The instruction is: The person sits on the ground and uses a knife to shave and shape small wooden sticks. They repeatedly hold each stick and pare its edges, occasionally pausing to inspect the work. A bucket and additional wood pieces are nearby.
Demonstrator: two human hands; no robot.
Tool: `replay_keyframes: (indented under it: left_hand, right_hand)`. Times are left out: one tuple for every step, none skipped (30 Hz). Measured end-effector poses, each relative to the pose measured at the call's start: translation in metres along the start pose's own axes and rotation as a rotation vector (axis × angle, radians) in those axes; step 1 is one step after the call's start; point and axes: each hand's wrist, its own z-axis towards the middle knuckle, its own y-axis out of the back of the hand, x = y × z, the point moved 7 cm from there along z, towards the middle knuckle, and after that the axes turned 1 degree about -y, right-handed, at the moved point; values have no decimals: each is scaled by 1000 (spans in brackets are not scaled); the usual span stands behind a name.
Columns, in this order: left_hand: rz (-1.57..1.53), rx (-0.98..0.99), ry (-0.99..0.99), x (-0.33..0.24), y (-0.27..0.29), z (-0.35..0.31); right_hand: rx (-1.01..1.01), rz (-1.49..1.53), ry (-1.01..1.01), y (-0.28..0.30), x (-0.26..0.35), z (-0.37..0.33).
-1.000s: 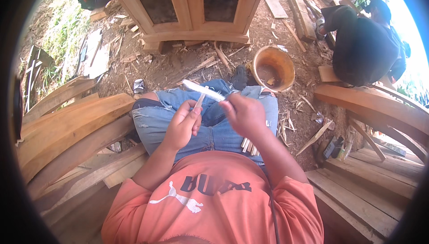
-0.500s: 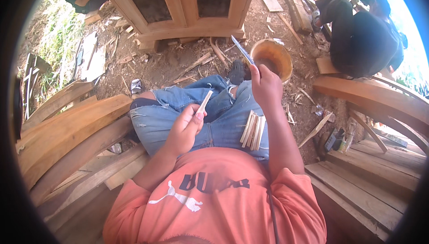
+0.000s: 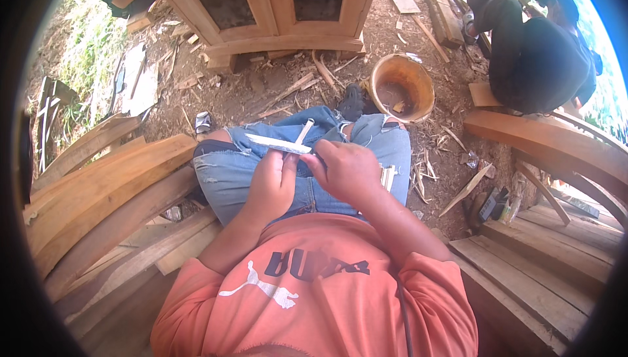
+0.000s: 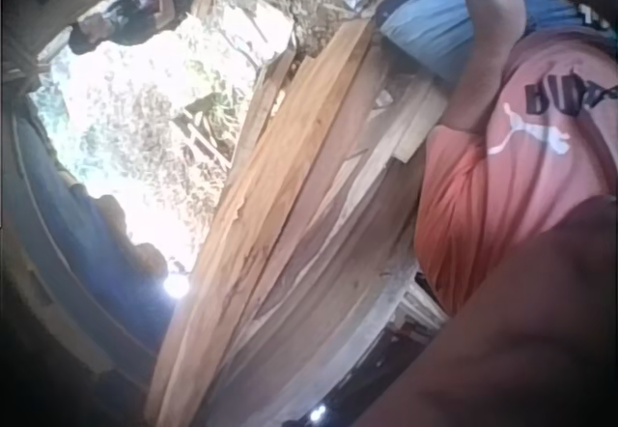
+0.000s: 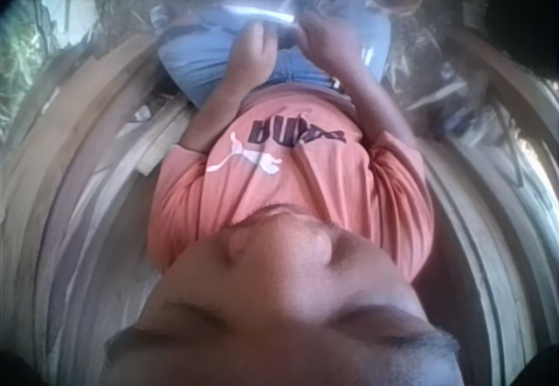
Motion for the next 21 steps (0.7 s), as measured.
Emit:
replay_keyframes:
  left_hand:
    - [52, -34, -45, -3, 1, -1]
    - [98, -36, -19, -3, 3, -2]
    - [143, -39, 8, -5, 6, -3]
    - [187, -46, 27, -6, 9, -2]
    - [191, -63, 13, -8, 13, 0]
    - [195, -76, -1, -9, 15, 2]
    - [206, -89, -4, -9, 18, 1]
    - [216, -103, -7, -9, 21, 0]
    - [228, -99, -2, -9, 22, -1]
    - [238, -99, -8, -10, 23, 2]
    - [250, -101, -13, -12, 24, 5]
    - [279, -79, -3, -15, 23, 5]
    - [310, -60, 7, -19, 23, 5]
    - [341, -39, 16, -21, 21, 5]
    - [325, -56, -22, -25, 21, 4]
    - [308, -71, -60, -28, 20, 3]
    - [291, -87, -97, -31, 19, 2]
    - [308, -83, -101, -31, 19, 2]
    - [324, -80, -104, -31, 18, 1]
    - [341, -76, -107, -31, 18, 1]
    - [350, -78, -78, -29, 18, 4]
  right_hand:
    - [-14, -67, -66, 3, -11, 4]
    - [-27, -134, -131, 7, -26, 12]
    - [-109, -113, -314, 17, -63, 20]
    - [-198, -93, -491, 31, -101, 25]
    - [-219, -120, -504, 45, -119, 28]
    - [-241, -149, -520, 57, -130, 29]
    - [-203, -139, -476, 60, -120, 28]
    - [-155, -100, -410, 59, -102, 27]
    - [-110, -62, -353, 53, -76, 22]
    - [-74, -28, -291, 46, -53, 19]
    - [-40, -22, -219, 36, -33, 14]
    - [-2, -18, -150, 26, -14, 8]
    - [-4, 33, -97, 20, -2, 5]
    - [-7, 84, -45, 16, 7, 3]
    - [31, 83, -66, 12, 11, 3]
    - [42, 71, -75, 11, 13, 3]
    - [53, 59, -84, 11, 15, 3]
    - [61, 44, -90, 11, 15, 4]
    - [25, 22, -58, 14, 14, 5]
    - [-11, -1, -27, 15, 10, 6]
    - [-47, -26, 4, 17, 4, 8]
